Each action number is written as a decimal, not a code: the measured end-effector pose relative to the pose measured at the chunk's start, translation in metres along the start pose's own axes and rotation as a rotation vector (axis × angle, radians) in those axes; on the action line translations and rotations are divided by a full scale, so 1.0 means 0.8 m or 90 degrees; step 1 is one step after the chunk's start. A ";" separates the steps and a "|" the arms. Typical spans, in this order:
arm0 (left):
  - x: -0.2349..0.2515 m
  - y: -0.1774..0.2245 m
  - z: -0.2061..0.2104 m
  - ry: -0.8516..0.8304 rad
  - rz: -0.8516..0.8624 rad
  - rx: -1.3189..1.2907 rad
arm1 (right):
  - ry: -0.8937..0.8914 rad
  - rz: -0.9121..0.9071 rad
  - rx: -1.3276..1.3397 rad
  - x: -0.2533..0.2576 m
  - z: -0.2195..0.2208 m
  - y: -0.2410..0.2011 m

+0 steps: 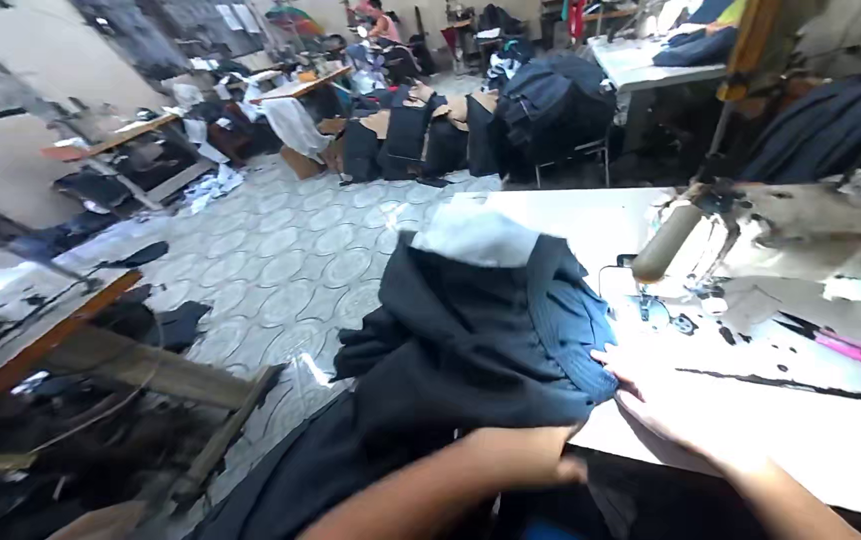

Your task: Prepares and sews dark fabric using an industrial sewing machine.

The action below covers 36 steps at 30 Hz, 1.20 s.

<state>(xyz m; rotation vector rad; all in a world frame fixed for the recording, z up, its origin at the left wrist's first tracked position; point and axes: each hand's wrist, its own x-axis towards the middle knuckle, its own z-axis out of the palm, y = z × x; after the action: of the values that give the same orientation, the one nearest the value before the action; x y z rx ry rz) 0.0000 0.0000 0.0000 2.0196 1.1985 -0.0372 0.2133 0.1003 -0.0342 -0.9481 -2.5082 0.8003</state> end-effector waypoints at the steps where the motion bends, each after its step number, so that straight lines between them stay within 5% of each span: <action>1: -0.018 -0.003 -0.008 -0.009 0.062 0.023 | -0.016 0.017 -0.009 -0.009 0.005 0.008; 4: -0.077 -0.047 0.002 0.189 0.213 -0.206 | 0.001 0.002 -0.014 -0.026 0.011 0.017; 7: -0.124 -0.082 0.009 0.519 -0.001 -0.259 | -0.021 0.021 0.010 -0.022 0.002 0.014; 9: -0.121 -0.076 0.003 0.589 -0.010 -0.152 | -0.004 0.013 0.001 -0.022 0.003 0.009; 13: -0.032 -0.010 -0.024 0.390 0.139 0.064 | 0.194 -0.204 -0.067 -0.027 0.044 -0.017; 17: 0.097 -0.009 -0.088 0.158 -0.142 0.195 | 0.215 -0.276 -0.050 -0.068 0.098 -0.059; 25: 0.168 -0.019 -0.057 0.297 0.032 0.159 | 0.194 -0.242 0.029 -0.119 0.078 -0.030; 28: 0.148 -0.010 -0.025 0.315 0.107 0.115 | 0.316 0.011 -0.029 -0.077 0.021 -0.007; 31: 0.136 -0.003 -0.026 0.413 0.159 0.096 | 0.132 0.260 -0.029 -0.031 -0.020 0.016; 33: 0.132 -0.007 -0.044 0.462 0.160 0.075 | 0.143 0.241 0.034 -0.018 -0.021 0.015; 36: 0.120 -0.016 -0.071 0.353 0.029 0.064 | 0.275 0.113 0.341 -0.029 -0.002 0.012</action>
<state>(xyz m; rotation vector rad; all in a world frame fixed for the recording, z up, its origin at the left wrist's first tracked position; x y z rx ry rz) 0.0244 0.1092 -0.0051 2.2203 1.5044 0.5246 0.2353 0.0911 -0.0418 -1.0192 -1.7346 1.1080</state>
